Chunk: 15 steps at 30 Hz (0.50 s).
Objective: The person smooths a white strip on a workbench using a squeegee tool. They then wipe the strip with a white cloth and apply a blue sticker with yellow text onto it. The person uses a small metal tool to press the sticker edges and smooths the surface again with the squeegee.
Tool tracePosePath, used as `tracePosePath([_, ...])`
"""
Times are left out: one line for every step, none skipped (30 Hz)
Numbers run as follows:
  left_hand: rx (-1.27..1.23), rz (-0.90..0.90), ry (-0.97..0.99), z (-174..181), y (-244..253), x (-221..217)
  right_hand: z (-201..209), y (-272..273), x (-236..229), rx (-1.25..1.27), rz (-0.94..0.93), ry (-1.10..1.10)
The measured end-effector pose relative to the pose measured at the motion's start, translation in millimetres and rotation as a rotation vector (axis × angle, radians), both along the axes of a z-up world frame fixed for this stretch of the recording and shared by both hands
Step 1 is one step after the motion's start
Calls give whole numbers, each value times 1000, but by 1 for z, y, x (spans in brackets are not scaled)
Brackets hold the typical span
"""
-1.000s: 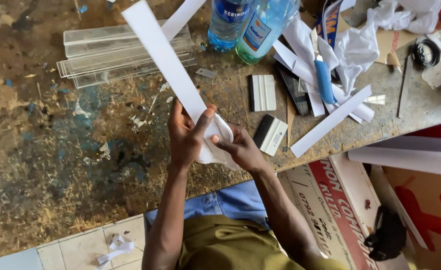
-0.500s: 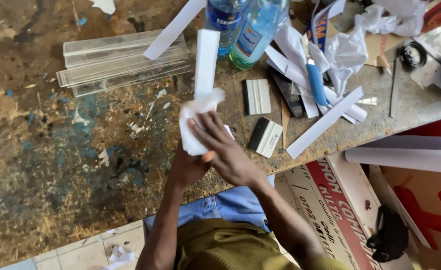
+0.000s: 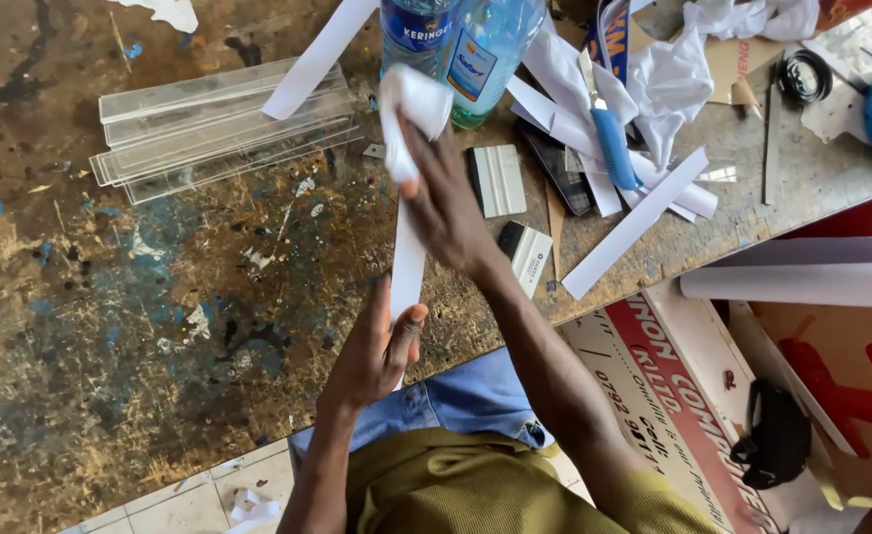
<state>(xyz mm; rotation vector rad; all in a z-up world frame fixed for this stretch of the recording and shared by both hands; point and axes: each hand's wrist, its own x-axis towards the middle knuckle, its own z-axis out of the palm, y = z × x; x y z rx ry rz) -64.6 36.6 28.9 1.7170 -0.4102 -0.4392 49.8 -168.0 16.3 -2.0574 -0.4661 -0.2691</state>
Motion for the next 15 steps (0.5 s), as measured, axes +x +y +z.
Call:
tracePosePath([-9, 5, 74, 5, -2, 0, 3, -1, 12, 160, -26, -46])
tracePosePath([-17, 9, 143, 10, -4, 3, 8, -1, 27, 320, -51, -99])
tracePosePath([-16, 8, 142, 11, -5, 3, -2, -5, 32, 321, -52, -100])
tracePosePath([-30, 34, 87, 11, -6, 4, -11, -9, 39, 712, -157, 55])
tracePosePath([-43, 59, 33, 11, -7, 5, -21, -14, 45, 1101, -260, 218])
tracePosePath([-43, 57, 32, 12, -6, 6, -19, -14, 41, 1101, -261, 216])
tracePosePath([-38, 77, 33, 12, -5, 7, -16, -14, 37, 1250, -267, 329])
tracePosePath([-32, 101, 35, 12, -4, 7, -15, -14, 33, 1396, -267, 448])
tracePosePath([-31, 103, 34, 15, -3, 9, -5, -7, 18, 1396, -265, 449])
tracePosePath([-20, 109, 30, 17, -2, 11, 5, -1, 4, 1435, -226, 588])
tracePosePath([-10, 115, 25, 19, -2, 14, 15, 4, -10, 1470, -186, 727])
tracePosePath([-7, 109, 29, 15, -1, 16, 0, 6, -16, 1475, -193, 726])
tracePosePath([-2, 113, 27, 10, -1, 17, -15, 7, -22, 1441, -100, 735])
tracePosePath([3, 117, 26, 6, 0, 18, -31, 8, -29, 1406, -7, 743])
tracePosePath([7, 111, 31, 12, -1, 18, -34, 11, -34, 1412, -15, 744])
